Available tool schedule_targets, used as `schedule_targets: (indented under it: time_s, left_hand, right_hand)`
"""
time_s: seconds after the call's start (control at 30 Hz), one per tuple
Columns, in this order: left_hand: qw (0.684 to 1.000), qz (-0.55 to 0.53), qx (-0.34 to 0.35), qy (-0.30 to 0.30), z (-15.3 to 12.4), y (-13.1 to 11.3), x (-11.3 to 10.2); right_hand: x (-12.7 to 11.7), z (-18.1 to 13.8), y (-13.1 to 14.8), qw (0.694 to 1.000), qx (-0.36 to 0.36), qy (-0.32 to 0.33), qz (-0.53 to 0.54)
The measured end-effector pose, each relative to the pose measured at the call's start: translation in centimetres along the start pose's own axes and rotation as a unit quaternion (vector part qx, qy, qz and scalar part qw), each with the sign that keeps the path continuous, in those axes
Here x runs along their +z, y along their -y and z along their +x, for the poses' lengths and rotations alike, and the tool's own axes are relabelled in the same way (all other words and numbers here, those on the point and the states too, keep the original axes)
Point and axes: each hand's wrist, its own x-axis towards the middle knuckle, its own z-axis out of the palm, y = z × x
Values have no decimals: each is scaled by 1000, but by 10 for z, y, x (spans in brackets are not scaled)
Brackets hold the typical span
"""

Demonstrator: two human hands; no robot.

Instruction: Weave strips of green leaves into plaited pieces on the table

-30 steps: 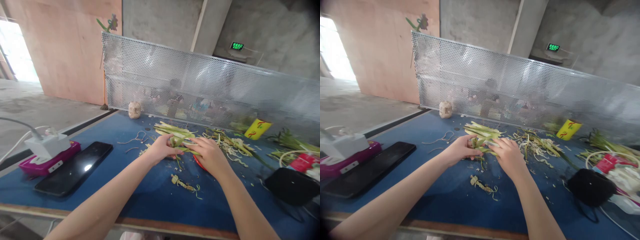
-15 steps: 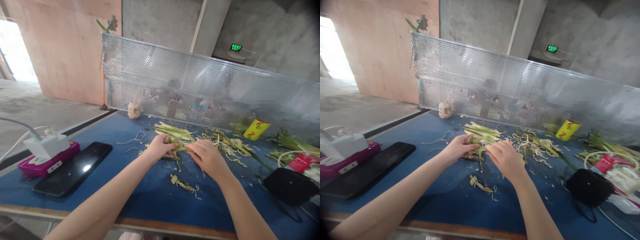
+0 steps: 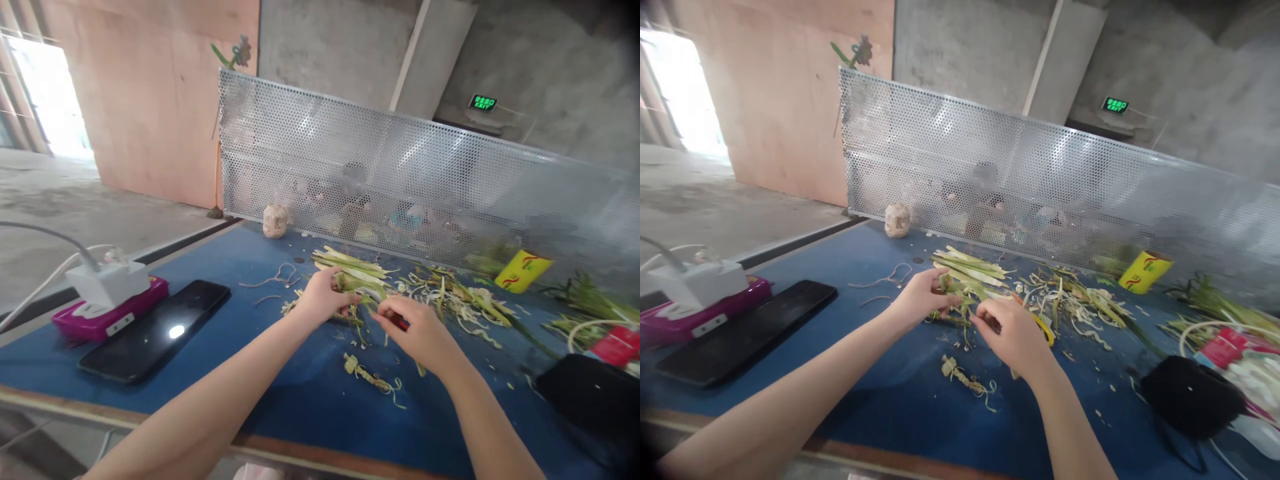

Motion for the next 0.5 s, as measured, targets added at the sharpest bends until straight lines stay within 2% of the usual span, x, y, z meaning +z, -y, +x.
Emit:
schedule_targets:
  time_s: [0.13, 0.27, 0.4, 0.5]
  left_hand:
    - [998, 36, 33, 28, 2, 6, 1]
    - [996, 20, 54, 70, 3, 8, 1]
    - [995, 0, 50, 82, 3, 10, 1]
    - [996, -1, 42, 78, 2, 8, 3]
  right_hand:
    - [4, 2, 6, 988, 58, 38, 135]
    - [7, 1, 5, 980, 73, 34, 181]
    - [10, -1, 4, 996, 52, 21, 73]
    - [12, -2, 5, 996, -45, -21, -73]
